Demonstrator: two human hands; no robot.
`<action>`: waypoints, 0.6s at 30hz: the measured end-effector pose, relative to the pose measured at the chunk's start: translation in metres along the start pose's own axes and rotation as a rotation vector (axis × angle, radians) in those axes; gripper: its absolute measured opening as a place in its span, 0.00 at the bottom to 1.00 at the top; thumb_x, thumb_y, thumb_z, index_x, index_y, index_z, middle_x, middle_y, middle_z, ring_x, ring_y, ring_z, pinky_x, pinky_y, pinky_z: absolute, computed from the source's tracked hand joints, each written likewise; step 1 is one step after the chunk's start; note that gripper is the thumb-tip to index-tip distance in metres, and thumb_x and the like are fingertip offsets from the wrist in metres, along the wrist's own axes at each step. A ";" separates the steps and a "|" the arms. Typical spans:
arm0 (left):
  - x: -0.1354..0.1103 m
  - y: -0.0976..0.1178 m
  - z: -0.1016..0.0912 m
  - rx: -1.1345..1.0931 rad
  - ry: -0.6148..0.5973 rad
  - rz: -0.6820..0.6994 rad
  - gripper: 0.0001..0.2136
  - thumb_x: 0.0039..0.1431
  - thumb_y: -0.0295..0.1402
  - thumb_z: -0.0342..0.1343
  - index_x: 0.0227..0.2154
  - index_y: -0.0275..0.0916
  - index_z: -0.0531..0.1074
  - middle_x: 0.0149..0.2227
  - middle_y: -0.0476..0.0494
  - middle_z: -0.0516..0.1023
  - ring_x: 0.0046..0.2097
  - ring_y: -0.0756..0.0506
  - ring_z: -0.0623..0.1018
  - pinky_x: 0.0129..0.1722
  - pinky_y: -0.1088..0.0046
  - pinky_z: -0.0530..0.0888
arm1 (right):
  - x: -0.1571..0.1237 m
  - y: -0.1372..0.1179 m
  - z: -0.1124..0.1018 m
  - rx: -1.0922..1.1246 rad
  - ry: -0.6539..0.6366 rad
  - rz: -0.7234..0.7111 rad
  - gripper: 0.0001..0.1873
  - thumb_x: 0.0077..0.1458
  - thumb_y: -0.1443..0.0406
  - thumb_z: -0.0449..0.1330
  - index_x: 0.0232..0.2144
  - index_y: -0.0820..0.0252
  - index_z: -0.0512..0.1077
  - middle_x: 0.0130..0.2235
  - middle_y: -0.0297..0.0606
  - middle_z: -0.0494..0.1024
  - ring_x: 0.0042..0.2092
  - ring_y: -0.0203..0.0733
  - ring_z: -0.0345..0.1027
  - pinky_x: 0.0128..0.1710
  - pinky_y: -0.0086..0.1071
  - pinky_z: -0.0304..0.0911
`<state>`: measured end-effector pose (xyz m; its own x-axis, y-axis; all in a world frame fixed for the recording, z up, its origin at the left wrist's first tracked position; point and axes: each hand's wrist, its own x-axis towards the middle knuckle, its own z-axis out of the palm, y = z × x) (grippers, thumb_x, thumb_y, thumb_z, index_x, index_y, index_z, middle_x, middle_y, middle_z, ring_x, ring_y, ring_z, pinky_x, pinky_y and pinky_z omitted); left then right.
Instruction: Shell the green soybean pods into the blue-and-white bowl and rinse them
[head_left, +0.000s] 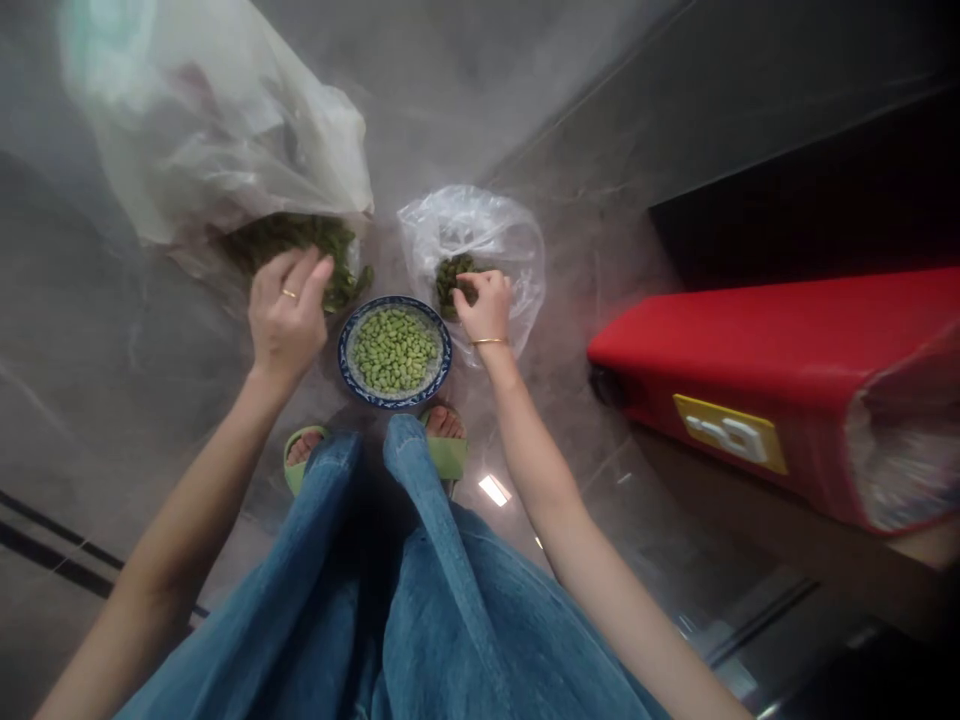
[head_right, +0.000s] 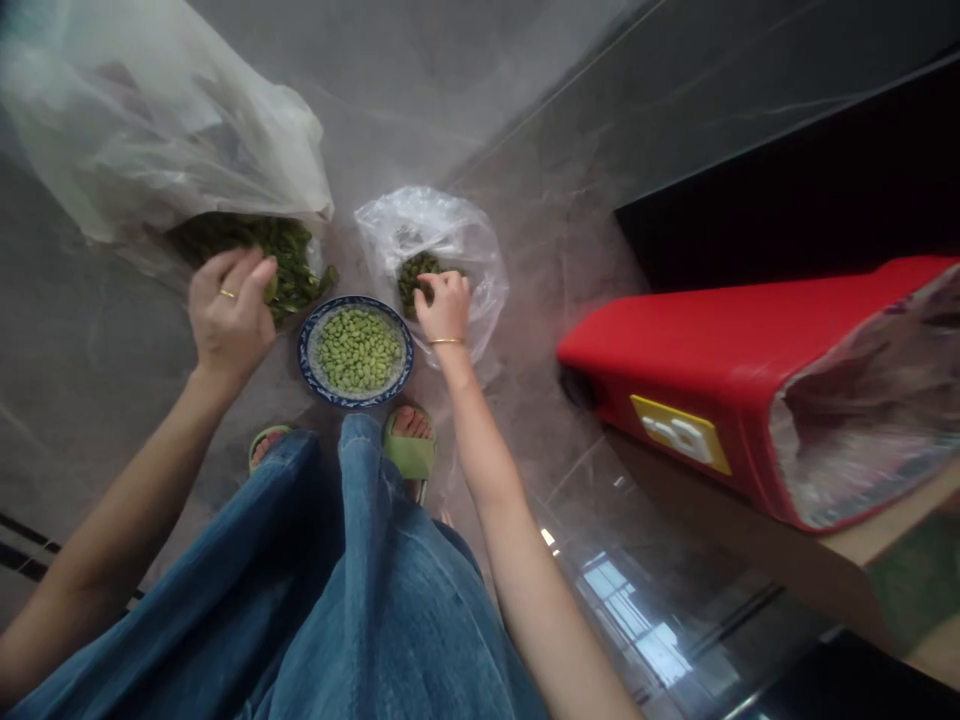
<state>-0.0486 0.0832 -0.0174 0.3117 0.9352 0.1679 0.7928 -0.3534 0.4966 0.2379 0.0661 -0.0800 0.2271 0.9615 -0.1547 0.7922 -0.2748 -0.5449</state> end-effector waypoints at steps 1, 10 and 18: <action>-0.005 0.004 0.006 0.008 -0.014 0.026 0.15 0.68 0.36 0.40 0.50 0.48 0.69 0.47 0.48 0.77 0.54 0.40 0.69 0.55 0.50 0.64 | 0.002 -0.001 0.002 -0.019 -0.027 -0.022 0.13 0.55 0.64 0.57 0.42 0.60 0.75 0.43 0.48 0.70 0.49 0.52 0.60 0.53 0.50 0.57; -0.021 0.032 0.020 0.028 -0.013 0.133 0.13 0.62 0.29 0.46 0.45 0.41 0.72 0.34 0.44 0.78 0.42 0.43 0.75 0.42 0.65 0.72 | 0.024 -0.022 0.021 -0.247 -0.089 -0.033 0.12 0.57 0.62 0.55 0.39 0.63 0.73 0.46 0.52 0.68 0.52 0.57 0.55 0.50 0.55 0.55; -0.020 0.045 0.015 -0.042 -0.026 0.114 0.11 0.63 0.28 0.47 0.45 0.39 0.71 0.38 0.42 0.79 0.41 0.43 0.77 0.43 0.65 0.73 | 0.034 -0.009 0.009 0.016 -0.037 0.043 0.17 0.59 0.55 0.55 0.39 0.63 0.70 0.47 0.51 0.71 0.54 0.53 0.59 0.54 0.54 0.57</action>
<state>-0.0112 0.0479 -0.0108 0.4126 0.8879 0.2037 0.7291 -0.4559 0.5105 0.2329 0.1010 -0.0878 0.2399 0.9481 -0.2085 0.7730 -0.3165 -0.5498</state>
